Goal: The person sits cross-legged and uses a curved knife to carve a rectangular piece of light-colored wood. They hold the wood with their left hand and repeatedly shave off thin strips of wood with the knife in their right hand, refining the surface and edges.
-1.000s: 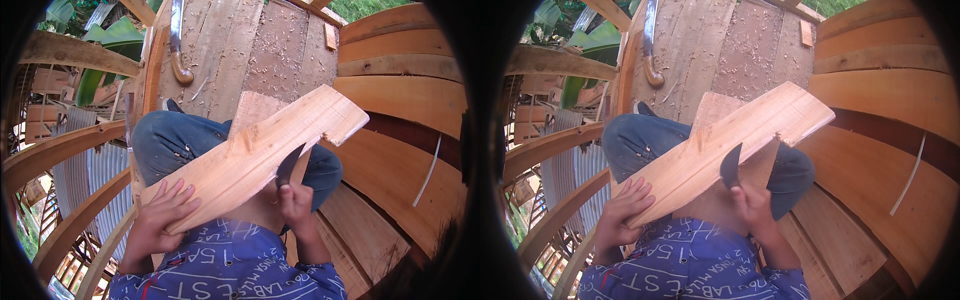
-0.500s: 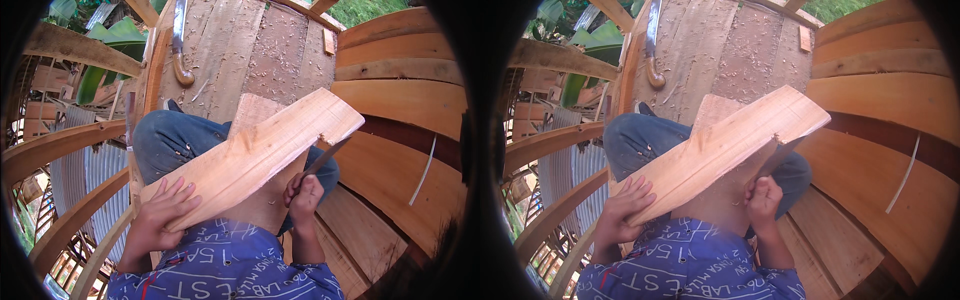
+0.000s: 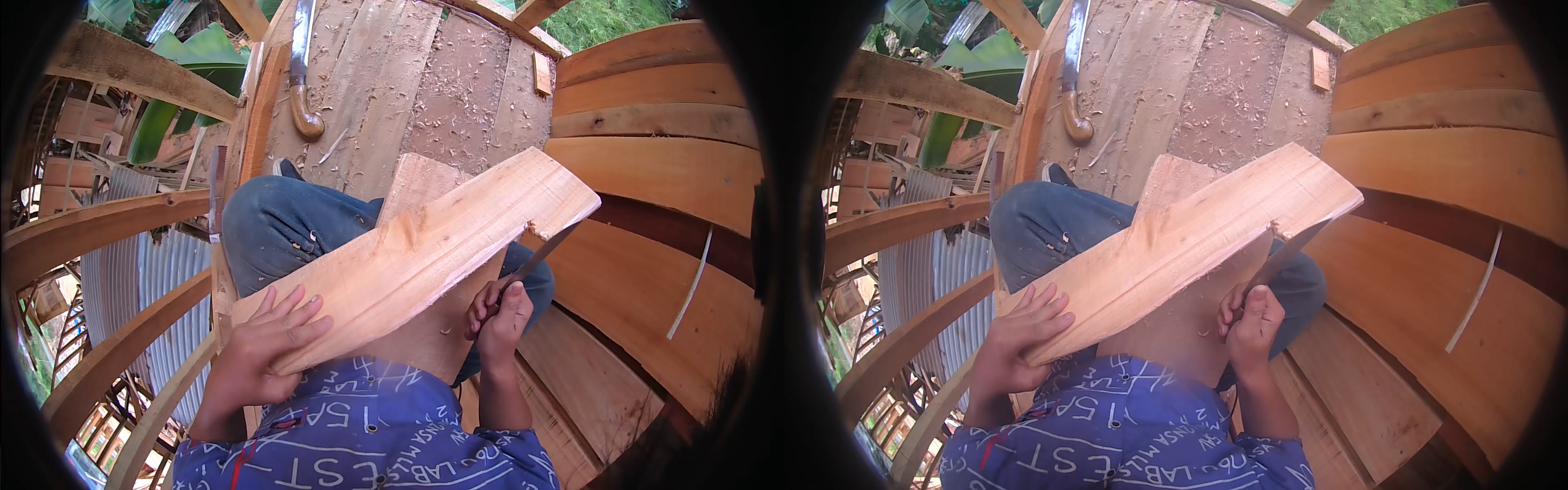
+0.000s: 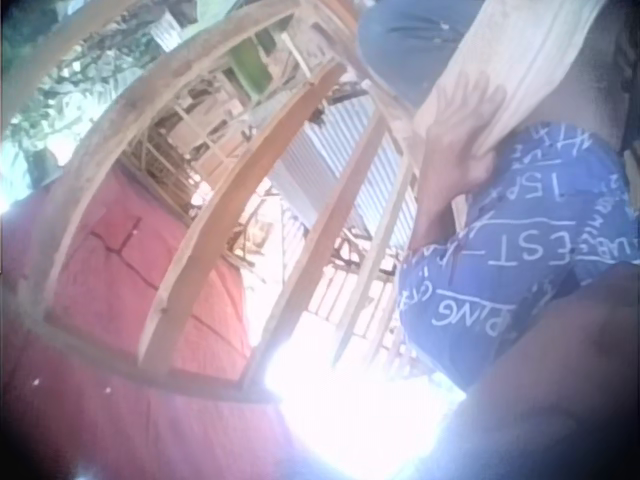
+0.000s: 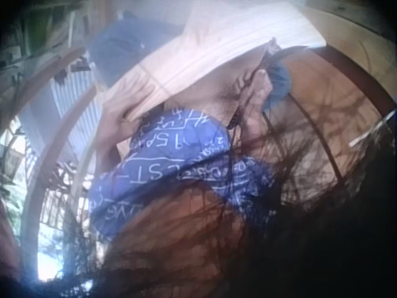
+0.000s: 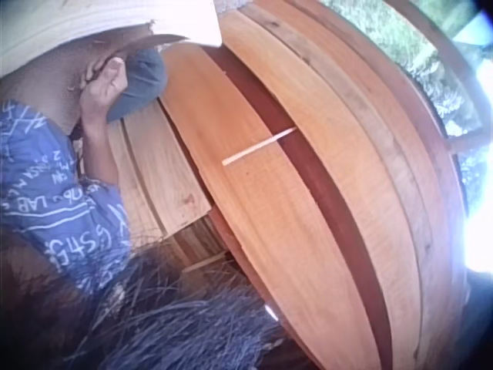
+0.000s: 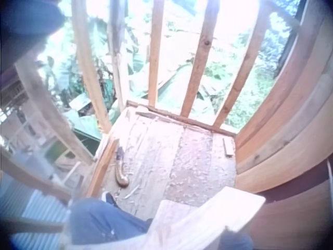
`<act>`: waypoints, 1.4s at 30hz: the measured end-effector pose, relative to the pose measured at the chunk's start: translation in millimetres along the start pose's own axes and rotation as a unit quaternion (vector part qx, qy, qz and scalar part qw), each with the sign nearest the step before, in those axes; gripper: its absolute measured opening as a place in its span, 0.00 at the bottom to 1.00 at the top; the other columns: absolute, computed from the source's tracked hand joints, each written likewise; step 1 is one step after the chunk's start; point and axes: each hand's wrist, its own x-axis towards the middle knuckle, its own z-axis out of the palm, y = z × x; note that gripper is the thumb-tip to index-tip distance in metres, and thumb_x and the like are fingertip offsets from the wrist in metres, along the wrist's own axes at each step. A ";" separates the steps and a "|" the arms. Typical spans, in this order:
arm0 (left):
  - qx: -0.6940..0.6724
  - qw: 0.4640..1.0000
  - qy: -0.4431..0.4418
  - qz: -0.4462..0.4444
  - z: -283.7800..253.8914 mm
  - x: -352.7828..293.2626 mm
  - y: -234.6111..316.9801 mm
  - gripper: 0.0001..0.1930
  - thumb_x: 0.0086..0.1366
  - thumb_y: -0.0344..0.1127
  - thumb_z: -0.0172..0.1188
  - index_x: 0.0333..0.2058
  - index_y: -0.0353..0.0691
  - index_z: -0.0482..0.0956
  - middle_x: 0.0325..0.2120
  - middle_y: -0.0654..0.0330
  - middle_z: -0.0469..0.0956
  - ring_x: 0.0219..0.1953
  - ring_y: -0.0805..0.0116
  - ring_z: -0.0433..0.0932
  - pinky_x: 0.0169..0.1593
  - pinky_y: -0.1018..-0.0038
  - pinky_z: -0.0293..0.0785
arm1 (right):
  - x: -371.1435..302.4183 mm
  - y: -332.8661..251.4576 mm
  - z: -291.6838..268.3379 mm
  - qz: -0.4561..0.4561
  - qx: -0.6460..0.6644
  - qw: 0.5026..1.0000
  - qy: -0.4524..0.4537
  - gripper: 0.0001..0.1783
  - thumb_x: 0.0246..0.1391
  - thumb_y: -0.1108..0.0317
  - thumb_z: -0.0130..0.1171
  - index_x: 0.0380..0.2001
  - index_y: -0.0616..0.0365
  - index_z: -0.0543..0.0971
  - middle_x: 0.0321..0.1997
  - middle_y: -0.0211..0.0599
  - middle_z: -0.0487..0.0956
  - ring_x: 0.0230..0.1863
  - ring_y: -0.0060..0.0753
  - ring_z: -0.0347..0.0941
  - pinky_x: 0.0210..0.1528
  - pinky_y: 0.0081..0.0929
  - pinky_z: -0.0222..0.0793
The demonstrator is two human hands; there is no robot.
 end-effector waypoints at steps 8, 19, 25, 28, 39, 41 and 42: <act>-0.003 1.000 0.003 0.000 1.4 -2.1 -2.3 0.37 0.37 0.24 0.59 0.54 0.47 0.80 0.59 0.50 0.73 0.67 0.43 0.62 0.71 0.45 0.44 | -6.2 12.4 4.1 -0.051 -0.148 0.981 -0.113 0.26 0.71 0.53 0.42 0.23 0.60 0.70 0.16 0.31 0.70 0.14 0.19 0.65 0.17 0.18 0.59; 0.009 1.000 -0.022 0.009 -3.2 4.4 -0.4 0.39 0.38 0.23 0.60 0.56 0.46 0.78 0.59 0.50 0.73 0.66 0.44 0.62 0.71 0.44 0.44 | -30.3 45.0 -12.0 -0.096 -0.282 0.923 -0.245 0.25 0.72 0.50 0.37 0.27 0.58 0.66 0.17 0.32 0.67 0.13 0.18 0.61 0.15 0.18 0.57; -0.008 1.000 -0.001 0.005 -0.3 3.2 2.0 0.38 0.38 0.23 0.60 0.56 0.45 0.78 0.58 0.50 0.73 0.67 0.44 0.62 0.71 0.45 0.43 | -17.5 25.2 -8.6 -0.075 -0.206 0.956 -0.197 0.24 0.71 0.54 0.39 0.25 0.60 0.67 0.17 0.33 0.66 0.15 0.20 0.62 0.18 0.21 0.59; -0.006 1.000 -0.007 -0.003 -0.1 0.9 2.1 0.38 0.37 0.22 0.59 0.56 0.45 0.78 0.58 0.49 0.73 0.67 0.44 0.62 0.71 0.45 0.43 | -15.0 22.6 -11.1 -0.080 -0.242 0.941 -0.222 0.25 0.72 0.51 0.38 0.25 0.58 0.66 0.16 0.31 0.66 0.14 0.18 0.62 0.15 0.19 0.59; -0.008 1.000 0.016 0.013 2.8 -0.3 -0.8 0.37 0.40 0.21 0.60 0.56 0.42 0.77 0.57 0.49 0.74 0.66 0.44 0.63 0.71 0.45 0.44 | -2.0 3.1 -3.6 -0.005 0.058 0.998 -0.032 0.22 0.70 0.59 0.44 0.22 0.60 0.69 0.18 0.33 0.70 0.17 0.25 0.65 0.23 0.27 0.62; -0.010 1.000 0.013 0.013 1.1 0.7 0.2 0.37 0.40 0.21 0.60 0.56 0.42 0.77 0.57 0.49 0.74 0.66 0.44 0.63 0.71 0.45 0.44 | -18.6 19.8 -1.3 -0.011 -0.149 0.974 -0.170 0.24 0.72 0.55 0.40 0.24 0.60 0.67 0.18 0.33 0.68 0.16 0.22 0.64 0.20 0.22 0.61; -0.010 1.000 0.006 0.012 -0.7 1.5 0.2 0.36 0.40 0.21 0.59 0.56 0.42 0.77 0.57 0.49 0.74 0.66 0.44 0.63 0.71 0.45 0.44 | -24.0 24.1 -0.6 -0.014 -0.249 0.940 -0.233 0.25 0.72 0.53 0.39 0.25 0.59 0.66 0.18 0.34 0.67 0.16 0.21 0.64 0.19 0.19 0.61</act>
